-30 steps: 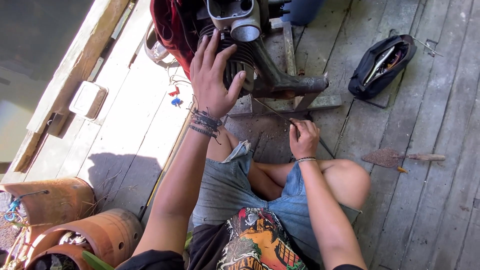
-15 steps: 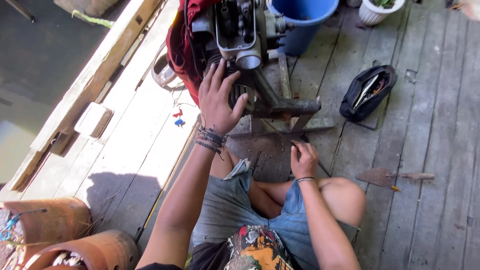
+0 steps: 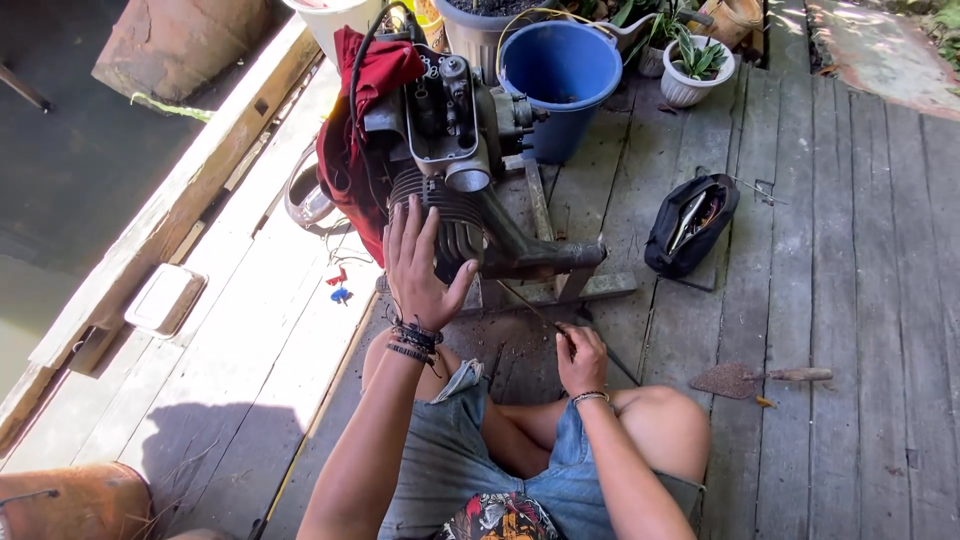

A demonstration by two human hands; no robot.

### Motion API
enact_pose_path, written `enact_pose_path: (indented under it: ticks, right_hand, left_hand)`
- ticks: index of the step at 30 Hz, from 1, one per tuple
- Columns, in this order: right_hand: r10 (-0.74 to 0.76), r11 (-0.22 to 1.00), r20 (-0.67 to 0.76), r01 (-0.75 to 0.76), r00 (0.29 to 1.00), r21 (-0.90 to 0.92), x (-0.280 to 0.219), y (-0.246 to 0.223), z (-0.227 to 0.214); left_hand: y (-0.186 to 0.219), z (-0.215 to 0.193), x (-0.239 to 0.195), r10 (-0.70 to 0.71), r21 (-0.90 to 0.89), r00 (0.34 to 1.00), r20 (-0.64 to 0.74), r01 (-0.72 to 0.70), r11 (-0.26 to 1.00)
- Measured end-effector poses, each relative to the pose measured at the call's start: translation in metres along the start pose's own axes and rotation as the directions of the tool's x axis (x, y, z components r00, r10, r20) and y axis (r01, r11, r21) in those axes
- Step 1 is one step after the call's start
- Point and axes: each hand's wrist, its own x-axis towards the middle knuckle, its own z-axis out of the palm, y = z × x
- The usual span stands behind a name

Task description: Using a hand file to smooth and shape a metal component on a motorcycle engine block.

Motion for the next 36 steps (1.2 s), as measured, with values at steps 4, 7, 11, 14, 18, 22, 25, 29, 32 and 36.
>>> enact_pose_path:
  ticks: [4, 7, 11, 14, 18, 22, 25, 29, 32, 36]
  right_hand:
    - [0.024, 0.999, 0.003, -0.025, 1.000, 0.032, 0.002, 0.000, -0.002]
    - [0.021, 0.999, 0.025, -0.022, 0.999, 0.047, 0.003, -0.010, -0.001]
    - [0.028, 0.997, 0.039, -0.031, 0.999, 0.070, 0.004, -0.015, -0.002]
    - [0.010, 0.999, 0.019, -0.011, 1.000, 0.032, 0.005, -0.007, 0.000]
    - [0.064, 0.998, 0.061, -0.065, 0.996, 0.022, 0.002, -0.013, -0.003]
    - [0.051, 0.998, 0.049, -0.053, 0.997, 0.040, 0.006, -0.007, -0.003]
    - [0.053, 0.998, 0.069, -0.056, 0.996, 0.036, 0.007, -0.016, -0.004]
    - [-0.008, 0.994, 0.049, 0.002, 0.999, 0.108, 0.008, -0.022, -0.006]
    - [-0.047, 0.997, 0.004, 0.047, 0.999, 0.069, 0.008, -0.016, -0.009]
    - [-0.071, 0.995, -0.003, 0.071, 0.997, 0.067, 0.009, -0.019, -0.001]
  left_hand:
    - [-0.002, 0.001, 0.000, 0.010, -0.008, 1.000, 0.007, -0.010, 1.000]
    - [0.000, 0.004, -0.002, -0.006, 0.002, 1.000, 0.003, 0.006, 1.000]
    - [0.000, 0.004, -0.002, -0.015, 0.003, 1.000, -0.008, 0.015, 1.000]
    - [-0.001, 0.002, 0.000, -0.010, 0.008, 1.000, -0.009, 0.010, 1.000]
    - [-0.002, 0.008, -0.004, -0.029, 0.001, 0.999, -0.018, 0.029, 1.000]
    - [-0.001, 0.007, -0.002, -0.017, -0.003, 1.000, -0.013, 0.017, 1.000]
    - [0.000, 0.006, -0.002, -0.027, -0.016, 1.000, -0.013, 0.027, 0.999]
    - [0.000, 0.003, -0.005, -0.011, -0.014, 1.000, -0.022, 0.011, 1.000]
    - [-0.002, 0.005, -0.005, -0.002, -0.023, 1.000, -0.013, 0.001, 1.000]
    - [-0.003, 0.008, -0.006, -0.011, -0.041, 1.000, -0.029, 0.009, 0.999]
